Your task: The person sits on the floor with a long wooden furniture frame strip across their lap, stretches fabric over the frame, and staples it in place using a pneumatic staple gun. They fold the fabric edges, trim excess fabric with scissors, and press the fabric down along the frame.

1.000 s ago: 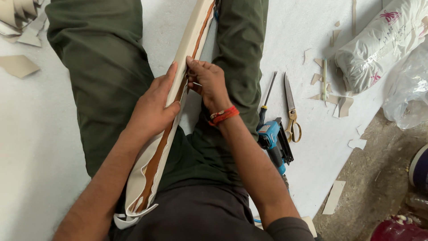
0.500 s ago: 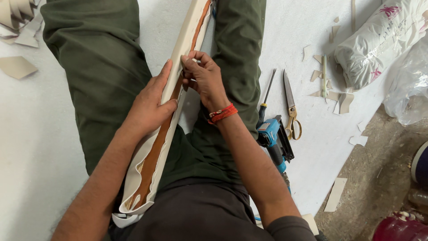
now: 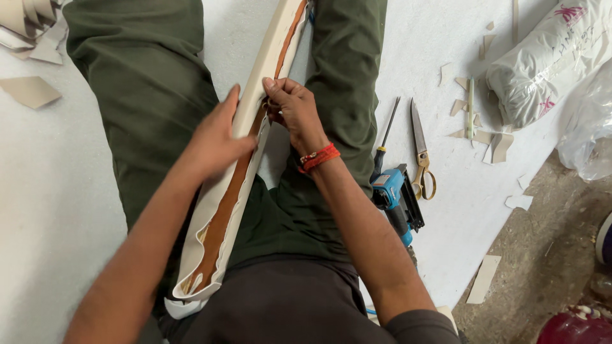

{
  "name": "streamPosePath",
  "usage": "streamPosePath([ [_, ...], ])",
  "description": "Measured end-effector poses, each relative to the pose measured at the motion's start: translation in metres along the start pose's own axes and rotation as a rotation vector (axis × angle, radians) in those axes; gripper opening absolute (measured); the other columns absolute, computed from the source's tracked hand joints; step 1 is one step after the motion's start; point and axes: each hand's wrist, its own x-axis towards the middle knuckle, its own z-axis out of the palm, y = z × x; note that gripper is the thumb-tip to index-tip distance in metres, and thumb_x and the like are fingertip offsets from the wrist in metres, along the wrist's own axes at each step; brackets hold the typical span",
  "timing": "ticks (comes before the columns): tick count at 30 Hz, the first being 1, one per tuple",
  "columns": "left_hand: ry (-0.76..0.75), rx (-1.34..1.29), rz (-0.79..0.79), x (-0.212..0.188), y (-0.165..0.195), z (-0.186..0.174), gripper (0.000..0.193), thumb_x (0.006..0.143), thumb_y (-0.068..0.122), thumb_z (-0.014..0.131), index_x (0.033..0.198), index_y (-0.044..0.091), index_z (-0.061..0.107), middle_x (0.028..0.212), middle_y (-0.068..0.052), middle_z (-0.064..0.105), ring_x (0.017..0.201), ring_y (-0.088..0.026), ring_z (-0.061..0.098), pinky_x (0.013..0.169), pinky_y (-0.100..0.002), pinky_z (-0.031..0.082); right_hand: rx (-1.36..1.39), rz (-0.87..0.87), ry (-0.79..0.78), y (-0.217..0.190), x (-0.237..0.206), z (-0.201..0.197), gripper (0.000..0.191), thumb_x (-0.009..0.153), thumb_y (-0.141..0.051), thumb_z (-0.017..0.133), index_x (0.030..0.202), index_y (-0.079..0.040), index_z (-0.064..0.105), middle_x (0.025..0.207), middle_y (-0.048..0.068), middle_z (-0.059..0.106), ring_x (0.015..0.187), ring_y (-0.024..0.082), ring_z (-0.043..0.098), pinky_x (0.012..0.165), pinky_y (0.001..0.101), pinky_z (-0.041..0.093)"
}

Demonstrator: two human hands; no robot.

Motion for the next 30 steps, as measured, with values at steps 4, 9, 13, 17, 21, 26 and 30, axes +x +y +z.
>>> streamPosePath([
  [4, -0.182, -0.234, -0.324, 0.042, 0.023, -0.009, 0.079, 0.075, 0.013, 0.066, 0.149, -0.006, 0.046, 0.116, -0.021, 0.071, 0.104, -0.031, 0.071, 0.093, -0.039, 0.055, 0.051, 0.005, -0.021, -0.005, -0.001, 0.002, 0.026, 0.095, -0.031, 0.074, 0.082, -0.01, 0.064, 0.069, -0.004, 0.059, 0.061, 0.008, 0.053, 0.059, 0.0258, 0.049],
  [9, -0.142, -0.199, -0.107, 0.058, 0.028, -0.007, 0.084, 0.076, 0.008, 0.061, 0.155, -0.004, 0.037, 0.122, -0.025, 0.068, 0.111, -0.034, 0.068, 0.098, -0.039, 0.053, 0.071, -0.004, -0.057, -0.003, 0.0, 0.002, 0.024, 0.096, -0.03, 0.072, 0.083, -0.011, 0.066, 0.07, -0.004, 0.06, 0.061, 0.008, 0.053, 0.06, 0.0252, 0.048],
  [13, -0.013, 0.105, 0.266, 0.048, 0.019, -0.005, 0.088, 0.084, 0.006, 0.063, 0.16, -0.01, 0.022, 0.148, -0.036, 0.047, 0.134, -0.043, 0.053, 0.111, -0.043, 0.044, 0.093, 0.059, -0.039, 0.002, 0.002, -0.001, 0.023, 0.096, -0.031, 0.071, 0.083, -0.013, 0.065, 0.071, -0.006, 0.061, 0.063, 0.007, 0.055, 0.063, 0.0243, 0.05],
  [17, -0.006, 0.324, 0.461, 0.044, 0.019, -0.004, 0.074, 0.094, 0.005, 0.053, 0.163, 0.0, 0.028, 0.174, -0.03, 0.032, 0.155, -0.038, 0.039, 0.125, -0.039, 0.035, 0.09, 0.041, -0.068, 0.006, 0.008, -0.003, 0.022, 0.096, -0.029, 0.071, 0.082, -0.013, 0.066, 0.069, -0.007, 0.057, 0.062, 0.006, 0.051, 0.061, 0.0241, 0.047],
  [21, 0.045, -0.066, 0.131, 0.065, 0.029, -0.007, 0.074, 0.107, 0.026, 0.051, 0.162, -0.006, 0.013, 0.164, -0.032, 0.025, 0.153, -0.041, 0.024, 0.121, -0.042, 0.024, 0.104, 0.006, -0.078, 0.012, 0.01, -0.008, 0.024, 0.099, -0.028, 0.072, 0.083, -0.013, 0.063, 0.07, -0.007, 0.055, 0.062, 0.006, 0.048, 0.06, 0.0243, 0.044],
  [26, -0.026, -0.057, -0.157, 0.067, 0.038, -0.005, 0.066, 0.104, 0.034, 0.042, 0.164, 0.015, 0.02, 0.156, -0.024, 0.044, 0.146, -0.036, 0.041, 0.117, -0.038, 0.034, 0.134, 0.048, -0.122, 0.017, 0.008, -0.016, 0.02, 0.1, -0.026, 0.069, 0.087, -0.01, 0.067, 0.071, -0.006, 0.056, 0.063, 0.007, 0.049, 0.063, 0.0248, 0.047],
  [30, -0.075, -0.001, -0.304, 0.057, 0.027, -0.003, 0.075, 0.1, 0.028, 0.043, 0.169, 0.021, 0.015, 0.142, -0.032, 0.056, 0.131, -0.043, 0.056, 0.113, -0.041, 0.041, 0.054, 0.057, -0.13, 0.01, 0.004, -0.011, 0.018, 0.101, -0.023, 0.067, 0.092, -0.007, 0.068, 0.075, -0.004, 0.059, 0.066, 0.008, 0.051, 0.066, 0.0259, 0.048],
])
